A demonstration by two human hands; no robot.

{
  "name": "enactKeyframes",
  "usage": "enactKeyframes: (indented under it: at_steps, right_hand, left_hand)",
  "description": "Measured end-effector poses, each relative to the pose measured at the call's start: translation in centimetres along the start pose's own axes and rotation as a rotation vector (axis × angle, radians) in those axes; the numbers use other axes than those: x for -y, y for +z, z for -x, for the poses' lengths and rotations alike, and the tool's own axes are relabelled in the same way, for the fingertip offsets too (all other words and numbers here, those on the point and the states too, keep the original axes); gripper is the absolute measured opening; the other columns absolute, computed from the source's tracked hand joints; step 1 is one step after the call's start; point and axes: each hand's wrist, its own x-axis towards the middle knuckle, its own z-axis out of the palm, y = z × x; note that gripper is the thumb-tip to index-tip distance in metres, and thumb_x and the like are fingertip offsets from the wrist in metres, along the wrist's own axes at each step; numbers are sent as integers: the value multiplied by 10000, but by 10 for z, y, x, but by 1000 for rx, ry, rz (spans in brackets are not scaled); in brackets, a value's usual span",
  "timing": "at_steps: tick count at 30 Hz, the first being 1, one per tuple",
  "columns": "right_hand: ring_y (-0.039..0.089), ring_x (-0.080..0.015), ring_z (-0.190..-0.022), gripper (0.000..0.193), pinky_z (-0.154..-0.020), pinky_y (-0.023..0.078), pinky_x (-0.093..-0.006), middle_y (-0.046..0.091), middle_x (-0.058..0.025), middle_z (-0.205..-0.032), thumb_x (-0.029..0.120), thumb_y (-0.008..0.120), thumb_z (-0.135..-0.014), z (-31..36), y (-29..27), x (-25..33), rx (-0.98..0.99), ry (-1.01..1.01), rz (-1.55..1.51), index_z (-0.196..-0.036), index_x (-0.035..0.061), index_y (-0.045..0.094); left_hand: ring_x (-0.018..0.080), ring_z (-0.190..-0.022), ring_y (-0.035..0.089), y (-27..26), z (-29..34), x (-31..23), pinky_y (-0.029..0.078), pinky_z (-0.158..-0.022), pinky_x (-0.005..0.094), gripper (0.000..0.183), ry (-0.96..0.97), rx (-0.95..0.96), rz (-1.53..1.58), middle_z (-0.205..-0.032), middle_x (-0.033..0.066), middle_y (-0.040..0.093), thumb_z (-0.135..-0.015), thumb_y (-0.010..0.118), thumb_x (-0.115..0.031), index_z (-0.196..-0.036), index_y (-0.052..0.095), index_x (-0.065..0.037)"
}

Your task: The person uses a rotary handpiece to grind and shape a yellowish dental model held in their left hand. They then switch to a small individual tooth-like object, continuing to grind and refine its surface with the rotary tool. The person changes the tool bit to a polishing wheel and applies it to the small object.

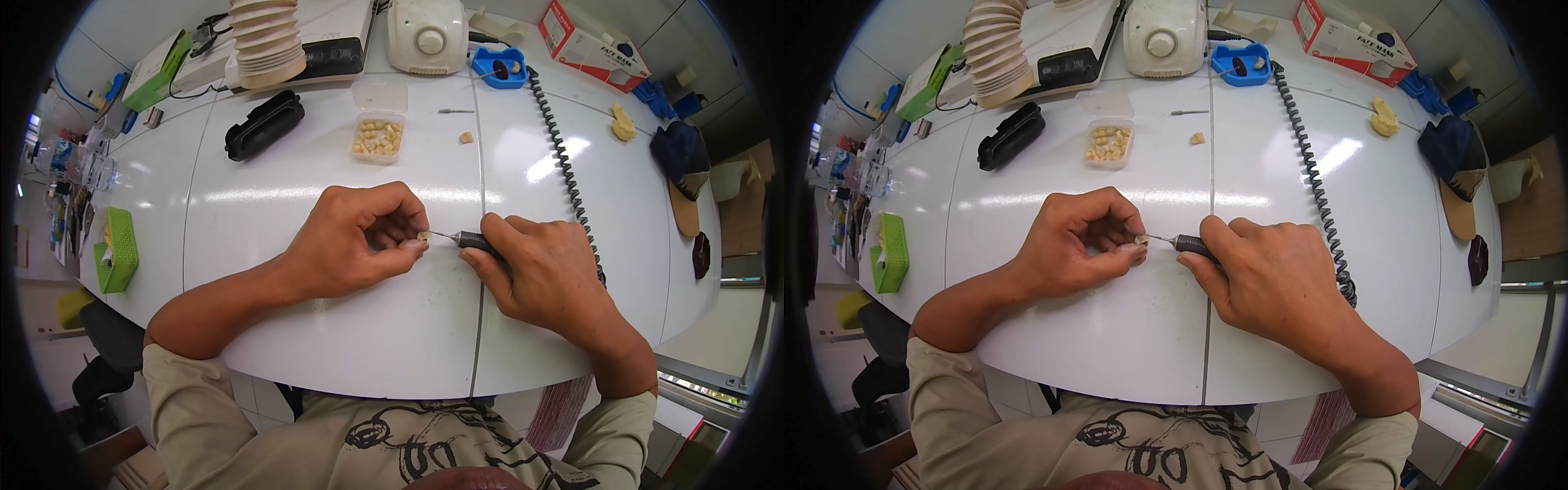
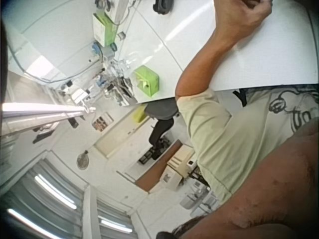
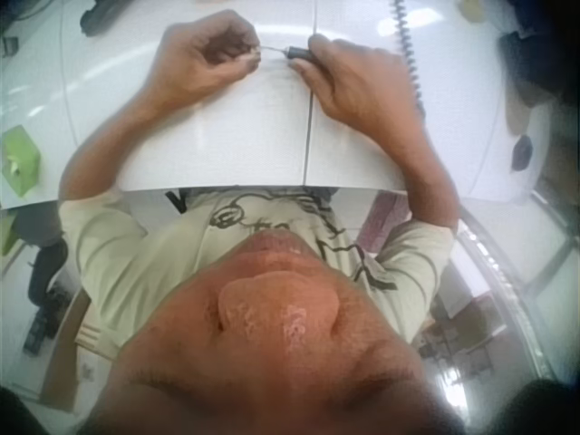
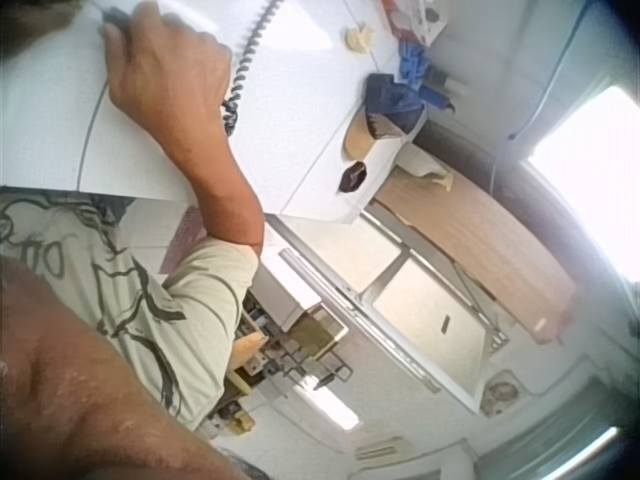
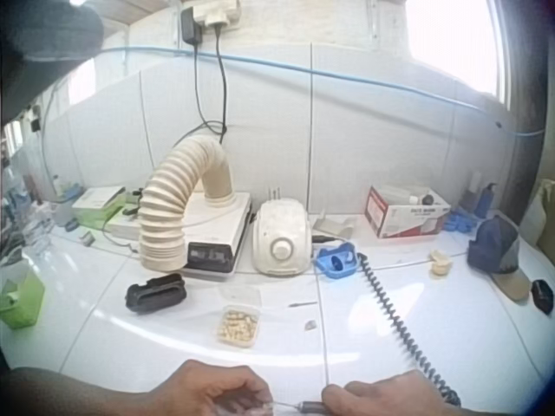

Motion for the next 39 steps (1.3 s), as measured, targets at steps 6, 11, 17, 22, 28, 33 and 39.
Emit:
enactKeyframes:
  at_steps: [6, 11, 17, 22, 28, 33, 39]
  right_hand:
    - [689, -339, -551, 355, -514, 504, -467, 720, -103, -729, 402, 755, -1066, 1, 1, 1, -6, 4, 7, -949, 75, 680]
    - [684, -341, -565, 323, -537, 493, -464, 714, -104, -744, 364, 762, -1063, 1, 0, 2, 5, 10, 6, -960, 69, 680]
    - [700, -333, -559, 348, -522, 510, -458, 736, -109, -746, 402, 749, -1072, 0, 0, 3, 16, 8, 18, -961, 78, 692]
    - [700, -332, -558, 357, -515, 507, -456, 734, -110, -745, 409, 753, -1069, 0, 1, 2, 12, 6, 16, -959, 75, 693]
    - [694, -328, -552, 355, -506, 499, -459, 723, -104, -732, 403, 764, -1062, 1, 1, 1, 11, 13, 5, -947, 77, 686]
    - [692, -329, -548, 353, -507, 501, -461, 722, -103, -729, 398, 768, -1059, 0, 2, 1, -10, 5, 11, -940, 78, 683]
    - [695, -339, -554, 350, -515, 511, -464, 726, -96, -733, 395, 759, -1066, 1, 4, -3, -43, -11, 2, -942, 77, 683]
  left_hand:
    - [117, -937, 814, 1, 0, 2, 646, -829, 249, 173, -8, 2, 39, -1002, 61, 830, -955, 799, 17, -1106, 716, 5]
    - [113, -940, 812, 1, -1, 2, 646, -825, 250, 170, 16, -1, 13, -995, 58, 829, -955, 802, 17, -1104, 720, 4]
    - [104, -943, 807, 1, 0, 1, 637, -822, 242, 166, 13, -1, 31, -995, 54, 828, -959, 794, 15, -1108, 724, 1]
    - [102, -941, 807, 0, 0, 1, 635, -826, 239, 168, 9, 4, 36, -996, 54, 827, -957, 789, 16, -1110, 723, 0]
    - [101, -938, 806, 0, -1, 2, 637, -821, 240, 178, 21, 8, 17, -993, 50, 826, -953, 796, 10, -1115, 726, -3]
    - [103, -938, 807, 1, -1, 3, 641, -814, 241, 181, 32, 2, 4, -990, 50, 825, -948, 800, 9, -1112, 726, -1]
    - [101, -938, 807, 0, 0, 1, 639, -813, 240, 178, -1, 1, 17, -991, 50, 828, -946, 800, 7, -1107, 725, -2]
